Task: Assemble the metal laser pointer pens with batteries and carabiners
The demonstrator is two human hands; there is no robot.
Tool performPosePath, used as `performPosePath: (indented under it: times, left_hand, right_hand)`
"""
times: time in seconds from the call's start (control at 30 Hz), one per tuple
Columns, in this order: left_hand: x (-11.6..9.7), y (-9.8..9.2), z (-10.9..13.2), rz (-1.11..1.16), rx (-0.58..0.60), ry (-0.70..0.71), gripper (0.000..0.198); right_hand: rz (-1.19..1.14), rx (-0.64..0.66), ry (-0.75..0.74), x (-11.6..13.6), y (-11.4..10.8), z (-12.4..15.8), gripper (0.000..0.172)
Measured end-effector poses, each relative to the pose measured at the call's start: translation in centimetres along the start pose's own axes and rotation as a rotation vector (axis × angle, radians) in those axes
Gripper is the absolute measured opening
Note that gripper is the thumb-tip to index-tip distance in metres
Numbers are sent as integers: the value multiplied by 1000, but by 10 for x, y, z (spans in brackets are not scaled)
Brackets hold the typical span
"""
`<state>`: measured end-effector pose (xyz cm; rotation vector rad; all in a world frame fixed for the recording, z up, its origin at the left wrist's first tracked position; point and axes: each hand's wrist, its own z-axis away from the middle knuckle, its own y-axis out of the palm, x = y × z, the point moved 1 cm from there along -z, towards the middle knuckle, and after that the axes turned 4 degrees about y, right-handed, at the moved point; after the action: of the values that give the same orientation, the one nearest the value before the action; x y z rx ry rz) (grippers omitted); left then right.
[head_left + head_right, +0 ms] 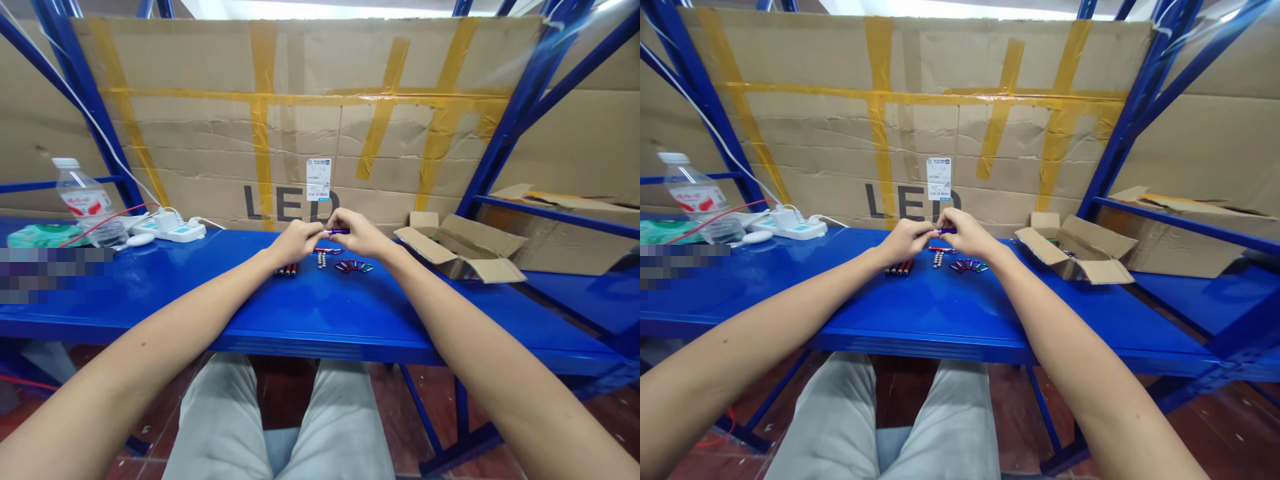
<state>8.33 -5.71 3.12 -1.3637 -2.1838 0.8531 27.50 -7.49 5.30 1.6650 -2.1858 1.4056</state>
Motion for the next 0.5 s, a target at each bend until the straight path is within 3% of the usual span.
performPosePath:
  times: [0.23, 0.5]
  left_hand:
    - [5, 2, 0, -91, 21, 63, 23]
    - [5, 5, 0, -245, 56, 208, 23]
  right_hand:
    - [63, -19, -29, -1, -5, -1, 8]
    - [-58, 95, 126, -9, -5, -2, 14]
